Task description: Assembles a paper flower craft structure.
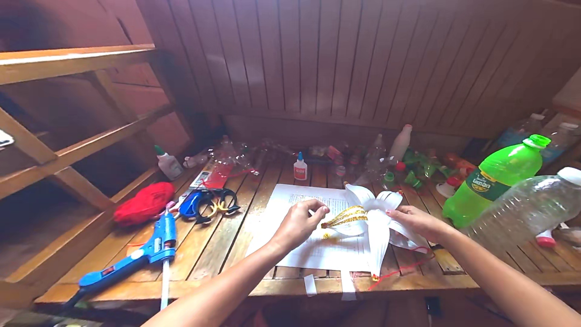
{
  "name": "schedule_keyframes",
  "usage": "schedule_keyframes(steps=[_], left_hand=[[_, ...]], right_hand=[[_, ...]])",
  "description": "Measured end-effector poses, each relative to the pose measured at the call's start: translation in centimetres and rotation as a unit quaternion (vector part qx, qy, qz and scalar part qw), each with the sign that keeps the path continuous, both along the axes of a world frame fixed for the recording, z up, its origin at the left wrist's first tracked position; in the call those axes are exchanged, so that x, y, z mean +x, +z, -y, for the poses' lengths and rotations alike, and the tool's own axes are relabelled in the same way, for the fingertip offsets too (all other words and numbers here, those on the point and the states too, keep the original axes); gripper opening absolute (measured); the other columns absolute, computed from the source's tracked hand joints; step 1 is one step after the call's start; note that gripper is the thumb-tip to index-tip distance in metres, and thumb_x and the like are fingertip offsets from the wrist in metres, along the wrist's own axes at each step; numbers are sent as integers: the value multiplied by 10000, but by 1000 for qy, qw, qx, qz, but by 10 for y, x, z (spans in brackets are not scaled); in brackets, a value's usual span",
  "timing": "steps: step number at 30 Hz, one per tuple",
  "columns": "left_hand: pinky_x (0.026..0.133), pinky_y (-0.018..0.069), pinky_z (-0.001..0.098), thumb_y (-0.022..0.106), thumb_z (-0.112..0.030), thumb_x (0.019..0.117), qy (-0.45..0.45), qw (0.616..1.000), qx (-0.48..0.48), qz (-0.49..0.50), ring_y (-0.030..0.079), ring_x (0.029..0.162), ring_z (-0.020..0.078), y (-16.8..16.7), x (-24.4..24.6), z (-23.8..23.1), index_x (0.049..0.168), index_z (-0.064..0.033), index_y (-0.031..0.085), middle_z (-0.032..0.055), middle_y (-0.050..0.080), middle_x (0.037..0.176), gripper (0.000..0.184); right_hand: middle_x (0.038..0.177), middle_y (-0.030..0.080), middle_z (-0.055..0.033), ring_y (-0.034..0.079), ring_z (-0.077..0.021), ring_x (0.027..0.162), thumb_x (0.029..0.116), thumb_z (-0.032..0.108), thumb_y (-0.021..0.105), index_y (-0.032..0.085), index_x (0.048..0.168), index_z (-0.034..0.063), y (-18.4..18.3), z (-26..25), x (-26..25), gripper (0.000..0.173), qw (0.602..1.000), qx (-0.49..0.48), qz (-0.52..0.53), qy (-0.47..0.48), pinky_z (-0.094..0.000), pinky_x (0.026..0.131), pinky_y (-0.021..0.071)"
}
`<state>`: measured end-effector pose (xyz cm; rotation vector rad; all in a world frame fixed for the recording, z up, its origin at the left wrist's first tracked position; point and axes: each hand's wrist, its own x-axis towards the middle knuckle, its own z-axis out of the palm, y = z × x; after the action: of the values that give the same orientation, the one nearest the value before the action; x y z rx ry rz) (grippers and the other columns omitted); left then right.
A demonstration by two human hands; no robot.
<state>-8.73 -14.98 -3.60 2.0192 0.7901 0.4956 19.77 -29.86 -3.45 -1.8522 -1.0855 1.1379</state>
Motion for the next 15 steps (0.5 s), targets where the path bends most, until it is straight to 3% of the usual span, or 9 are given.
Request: schedule_keyframes(steps=[6, 9, 15], left_hand=[[681, 512, 236, 517, -203, 1076, 1, 1000, -6, -3, 606, 713, 51, 1, -1, 1, 1144, -28, 694, 41, 689, 988, 257], [692, 525, 252, 520, -208, 1075, 0, 1000, -3, -2, 614, 722, 69, 1, -2, 1, 1146, -18, 694, 59, 688, 1001, 267], [666, 514, 230, 523, -206, 1074, 1, 1000, -5, 8, 606, 698, 45, 3, -3, 2, 1128, -28, 699, 36, 689, 964, 256]], right_hand=[[893, 688, -16, 688, -84, 781, 1075, 242, 481, 587, 1151, 27, -7, -11, 1, 252, 997, 33, -62, -22, -281, 746, 593], [822, 690, -13, 678, -96, 667, 1065, 214, 482, 583, 1136, 36, -9, -16, -2, 216, 997, 33, -67, -12, -272, 644, 591], [782, 677, -9, 660, -91, 585, 1045, 99, 492, 582, 1110, 35, 4, -16, -8, 128, 997, 44, -65, -24, -257, 562, 587]])
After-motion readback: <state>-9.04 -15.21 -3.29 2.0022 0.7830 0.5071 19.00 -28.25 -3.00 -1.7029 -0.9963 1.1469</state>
